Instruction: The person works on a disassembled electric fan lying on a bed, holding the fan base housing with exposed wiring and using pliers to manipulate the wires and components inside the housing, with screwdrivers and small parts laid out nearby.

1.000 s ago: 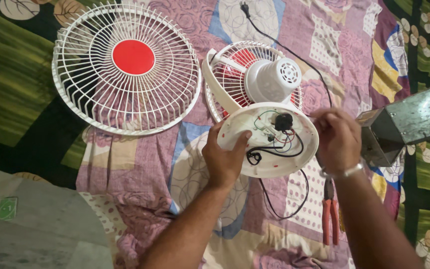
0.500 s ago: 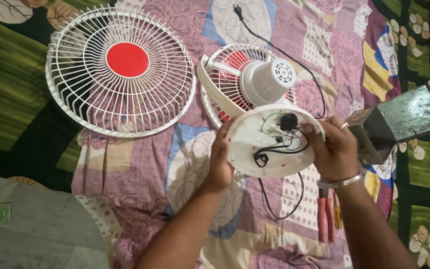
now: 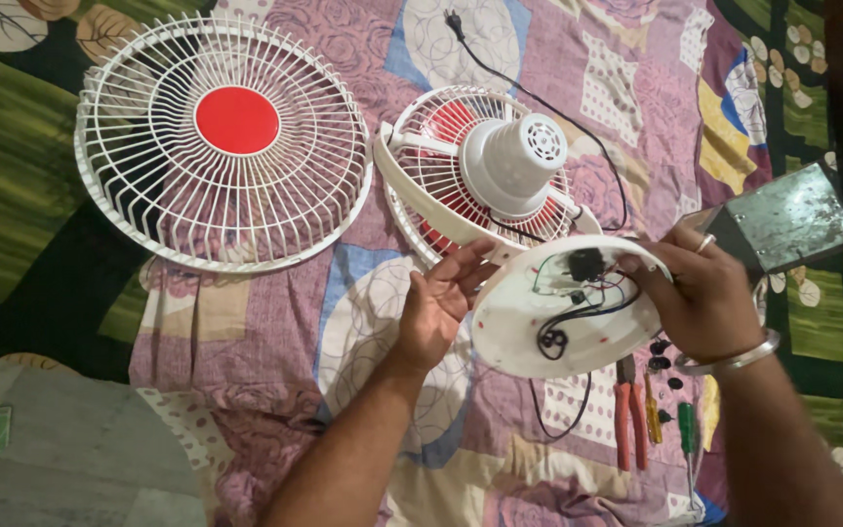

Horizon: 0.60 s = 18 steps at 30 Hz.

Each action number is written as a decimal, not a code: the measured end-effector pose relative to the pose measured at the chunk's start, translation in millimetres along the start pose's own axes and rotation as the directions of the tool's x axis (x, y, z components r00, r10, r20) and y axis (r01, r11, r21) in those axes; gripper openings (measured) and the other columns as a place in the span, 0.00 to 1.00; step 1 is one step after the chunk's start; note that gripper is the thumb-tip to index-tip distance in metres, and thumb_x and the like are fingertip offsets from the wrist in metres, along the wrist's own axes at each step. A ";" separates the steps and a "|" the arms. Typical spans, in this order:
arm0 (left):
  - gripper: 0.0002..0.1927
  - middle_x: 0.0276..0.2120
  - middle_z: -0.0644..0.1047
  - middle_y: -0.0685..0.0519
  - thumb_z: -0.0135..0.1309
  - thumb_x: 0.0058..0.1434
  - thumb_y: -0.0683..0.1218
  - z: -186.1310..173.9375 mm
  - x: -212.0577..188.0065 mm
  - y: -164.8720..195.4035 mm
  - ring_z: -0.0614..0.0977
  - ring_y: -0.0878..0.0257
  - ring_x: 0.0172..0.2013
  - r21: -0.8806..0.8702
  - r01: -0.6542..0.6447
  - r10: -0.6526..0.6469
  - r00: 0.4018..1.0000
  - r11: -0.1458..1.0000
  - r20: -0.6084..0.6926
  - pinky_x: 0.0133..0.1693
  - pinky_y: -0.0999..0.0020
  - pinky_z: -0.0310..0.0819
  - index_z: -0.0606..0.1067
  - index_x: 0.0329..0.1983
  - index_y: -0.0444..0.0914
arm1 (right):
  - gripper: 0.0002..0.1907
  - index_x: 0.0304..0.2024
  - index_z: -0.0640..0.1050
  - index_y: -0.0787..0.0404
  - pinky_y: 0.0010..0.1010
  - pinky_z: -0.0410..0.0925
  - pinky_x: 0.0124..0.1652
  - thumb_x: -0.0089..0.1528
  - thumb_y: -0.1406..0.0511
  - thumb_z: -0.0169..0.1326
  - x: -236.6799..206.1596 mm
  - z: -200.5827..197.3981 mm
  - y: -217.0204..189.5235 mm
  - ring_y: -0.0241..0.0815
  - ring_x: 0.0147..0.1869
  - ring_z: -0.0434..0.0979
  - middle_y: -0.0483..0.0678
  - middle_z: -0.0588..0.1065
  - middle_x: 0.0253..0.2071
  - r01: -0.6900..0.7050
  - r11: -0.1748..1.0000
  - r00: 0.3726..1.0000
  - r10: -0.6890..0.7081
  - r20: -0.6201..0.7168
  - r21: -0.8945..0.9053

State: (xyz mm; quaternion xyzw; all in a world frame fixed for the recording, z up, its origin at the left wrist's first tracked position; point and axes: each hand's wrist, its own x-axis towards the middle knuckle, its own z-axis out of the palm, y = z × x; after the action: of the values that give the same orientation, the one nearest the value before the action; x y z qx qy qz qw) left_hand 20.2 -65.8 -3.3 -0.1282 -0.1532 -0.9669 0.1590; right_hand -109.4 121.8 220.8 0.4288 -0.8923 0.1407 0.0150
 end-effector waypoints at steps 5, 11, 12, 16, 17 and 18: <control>0.55 0.71 0.66 0.40 0.33 0.68 0.79 1.2 -0.1 5.7 0.68 0.51 0.72 0.016 -0.053 0.052 0.998 0.998 0.032 0.74 0.53 0.56 0.59 0.76 0.28 | 0.11 0.48 0.81 0.67 0.27 0.67 0.38 0.71 0.64 0.56 -38.8 72.2 3.9 0.35 0.40 0.75 0.45 0.78 0.40 -0.431 0.566 0.773 0.633 -0.036 0.703; 0.58 0.72 0.65 0.45 0.37 0.62 0.80 4.2 -1.1 3.2 0.70 0.52 0.68 0.078 -0.033 0.030 0.999 0.996 0.038 0.67 0.51 0.64 0.56 0.77 0.31 | 0.18 0.62 0.70 0.68 0.37 0.73 0.55 0.72 0.66 0.46 -77.9 161.7 -35.0 0.42 0.54 0.80 0.52 0.77 0.54 -0.049 -0.079 0.635 0.767 0.092 0.996; 0.58 0.71 0.66 0.45 0.39 0.61 0.80 4.8 0.3 1.7 0.70 0.52 0.68 0.124 -0.048 0.043 0.998 0.991 0.047 0.68 0.52 0.64 0.56 0.77 0.31 | 0.19 0.62 0.69 0.69 0.38 0.73 0.55 0.72 0.65 0.45 -79.0 168.6 -40.9 0.43 0.54 0.80 0.53 0.77 0.54 -0.020 -0.088 0.618 0.782 0.081 0.996; 0.58 0.70 0.68 0.42 0.39 0.62 0.81 6.6 6.5 -2.0 0.71 0.51 0.69 0.144 -0.043 0.035 0.998 0.989 0.061 0.67 0.52 0.65 0.58 0.77 0.31 | 0.19 0.62 0.69 0.67 0.39 0.73 0.55 0.72 0.63 0.43 -85.0 172.6 -50.9 0.43 0.54 0.80 0.52 0.76 0.54 0.030 -0.102 0.532 0.844 0.070 0.994; 0.58 0.70 0.68 0.42 0.38 0.62 0.81 6.4 9.2 -2.3 0.71 0.51 0.69 0.151 -0.045 0.037 0.998 0.987 0.054 0.66 0.52 0.66 0.58 0.77 0.31 | 0.20 0.63 0.68 0.67 0.39 0.73 0.55 0.72 0.63 0.43 -88.0 170.2 -49.4 0.43 0.54 0.81 0.51 0.77 0.54 0.040 -0.074 0.543 0.839 0.041 0.996; 0.58 0.71 0.68 0.43 0.37 0.62 0.81 6.6 10.5 -2.8 0.71 0.51 0.69 0.158 -0.045 0.038 0.998 0.986 0.046 0.65 0.51 0.67 0.58 0.77 0.31 | 0.20 0.63 0.68 0.66 0.38 0.74 0.55 0.71 0.63 0.44 -92.8 166.1 -46.3 0.42 0.54 0.81 0.50 0.77 0.54 0.050 -0.047 0.552 0.834 0.012 0.998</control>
State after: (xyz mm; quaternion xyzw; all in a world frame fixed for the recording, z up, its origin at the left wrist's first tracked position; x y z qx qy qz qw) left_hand 10.9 -63.9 5.2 -0.1388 -0.2302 -0.9452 0.1855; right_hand 0.5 121.1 58.7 -0.0732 -0.5789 0.8121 -0.0085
